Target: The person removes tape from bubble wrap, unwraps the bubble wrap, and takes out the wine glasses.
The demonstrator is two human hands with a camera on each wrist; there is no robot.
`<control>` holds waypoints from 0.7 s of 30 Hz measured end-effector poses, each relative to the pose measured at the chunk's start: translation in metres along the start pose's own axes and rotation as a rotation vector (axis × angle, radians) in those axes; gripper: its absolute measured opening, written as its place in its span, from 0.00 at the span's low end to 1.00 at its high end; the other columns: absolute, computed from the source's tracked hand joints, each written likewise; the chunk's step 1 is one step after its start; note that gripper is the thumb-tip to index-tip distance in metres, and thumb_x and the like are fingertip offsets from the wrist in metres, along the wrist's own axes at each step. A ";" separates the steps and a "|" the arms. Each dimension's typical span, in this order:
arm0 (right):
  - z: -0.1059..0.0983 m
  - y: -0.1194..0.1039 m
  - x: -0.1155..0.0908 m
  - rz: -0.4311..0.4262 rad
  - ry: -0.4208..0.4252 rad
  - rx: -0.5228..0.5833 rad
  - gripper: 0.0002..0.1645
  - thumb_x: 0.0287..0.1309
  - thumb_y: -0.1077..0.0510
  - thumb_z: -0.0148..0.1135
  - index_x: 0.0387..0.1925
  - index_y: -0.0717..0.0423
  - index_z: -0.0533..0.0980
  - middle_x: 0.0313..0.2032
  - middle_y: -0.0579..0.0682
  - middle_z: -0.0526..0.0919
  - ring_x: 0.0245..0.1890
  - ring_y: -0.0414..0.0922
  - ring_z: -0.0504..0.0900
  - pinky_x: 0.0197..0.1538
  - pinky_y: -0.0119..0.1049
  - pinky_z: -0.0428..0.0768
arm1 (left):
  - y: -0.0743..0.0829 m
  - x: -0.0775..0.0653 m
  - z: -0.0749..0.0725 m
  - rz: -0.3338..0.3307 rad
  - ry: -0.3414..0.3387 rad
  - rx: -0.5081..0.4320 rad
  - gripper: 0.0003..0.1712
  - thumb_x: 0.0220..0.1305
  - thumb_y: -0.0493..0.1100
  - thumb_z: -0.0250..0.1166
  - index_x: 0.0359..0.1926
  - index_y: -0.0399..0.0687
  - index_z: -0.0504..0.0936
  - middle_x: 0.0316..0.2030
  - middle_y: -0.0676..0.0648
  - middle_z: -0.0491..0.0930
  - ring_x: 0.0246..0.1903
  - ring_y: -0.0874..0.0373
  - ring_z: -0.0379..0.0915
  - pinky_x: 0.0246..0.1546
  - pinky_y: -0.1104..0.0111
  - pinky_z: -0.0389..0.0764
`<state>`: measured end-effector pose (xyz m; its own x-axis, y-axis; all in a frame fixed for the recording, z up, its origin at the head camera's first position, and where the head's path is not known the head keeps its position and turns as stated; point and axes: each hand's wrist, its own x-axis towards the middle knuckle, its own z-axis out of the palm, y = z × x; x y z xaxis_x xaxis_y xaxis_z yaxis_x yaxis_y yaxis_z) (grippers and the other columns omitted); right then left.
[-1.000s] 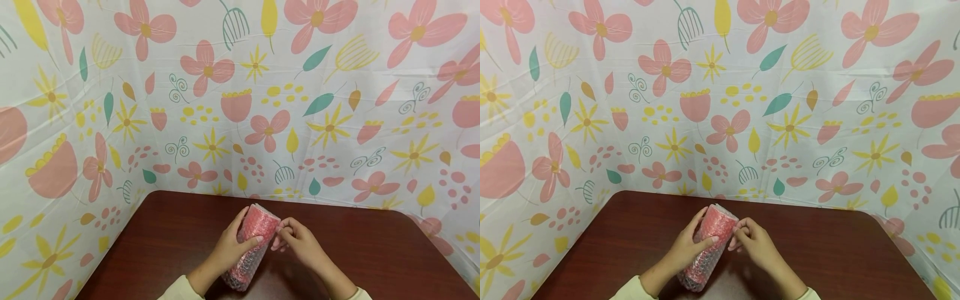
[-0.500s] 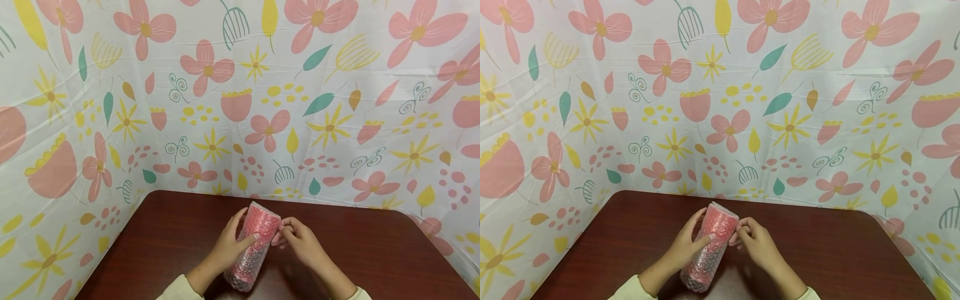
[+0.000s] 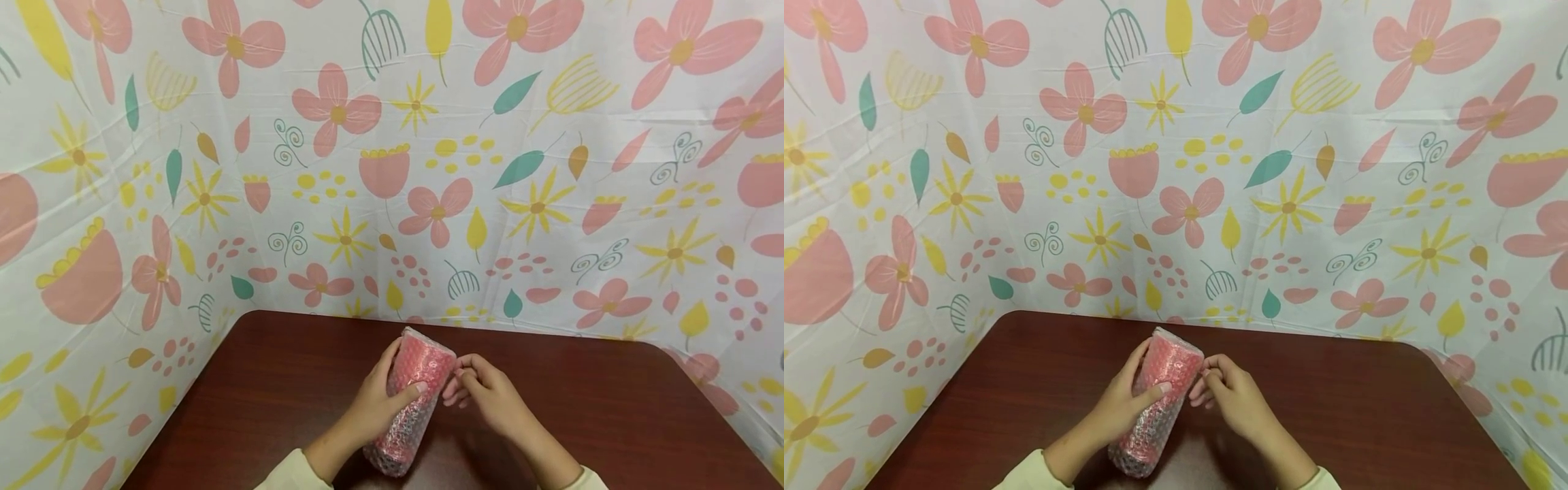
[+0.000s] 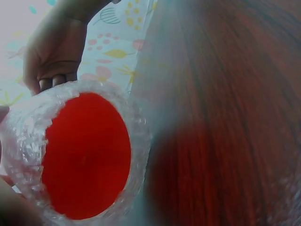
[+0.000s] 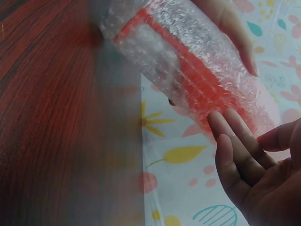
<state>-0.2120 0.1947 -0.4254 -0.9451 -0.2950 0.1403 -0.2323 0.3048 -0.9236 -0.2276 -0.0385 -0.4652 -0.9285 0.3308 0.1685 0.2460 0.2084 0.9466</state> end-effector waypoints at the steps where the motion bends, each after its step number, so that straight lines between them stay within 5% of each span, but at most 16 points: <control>1: 0.000 0.000 0.000 -0.003 -0.011 0.003 0.15 0.78 0.60 0.44 0.54 0.70 0.68 0.37 0.69 0.85 0.34 0.53 0.89 0.38 0.44 0.86 | 0.000 0.000 0.000 0.002 0.008 -0.003 0.47 0.66 0.61 0.66 0.78 0.77 0.48 0.74 0.47 0.61 0.62 0.48 0.71 0.54 0.57 0.79; 12: -0.002 0.001 0.001 -0.021 -0.041 0.003 0.16 0.80 0.56 0.44 0.51 0.68 0.63 0.43 0.67 0.86 0.33 0.49 0.89 0.37 0.40 0.85 | 0.002 0.000 -0.001 0.022 0.055 -0.029 0.47 0.64 0.60 0.69 0.76 0.79 0.52 0.72 0.50 0.64 0.60 0.51 0.73 0.50 0.61 0.80; 21: -0.003 -0.002 0.000 -0.020 0.002 -0.051 0.13 0.78 0.54 0.48 0.49 0.62 0.69 0.30 0.58 0.85 0.27 0.51 0.87 0.33 0.43 0.84 | 0.003 -0.001 -0.002 0.019 0.069 -0.010 0.46 0.64 0.61 0.69 0.76 0.80 0.52 0.73 0.51 0.62 0.61 0.50 0.72 0.51 0.59 0.80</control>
<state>-0.2128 0.1970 -0.4224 -0.9406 -0.2998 0.1594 -0.2625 0.3444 -0.9014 -0.2266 -0.0398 -0.4619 -0.9409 0.2702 0.2043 0.2610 0.1939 0.9457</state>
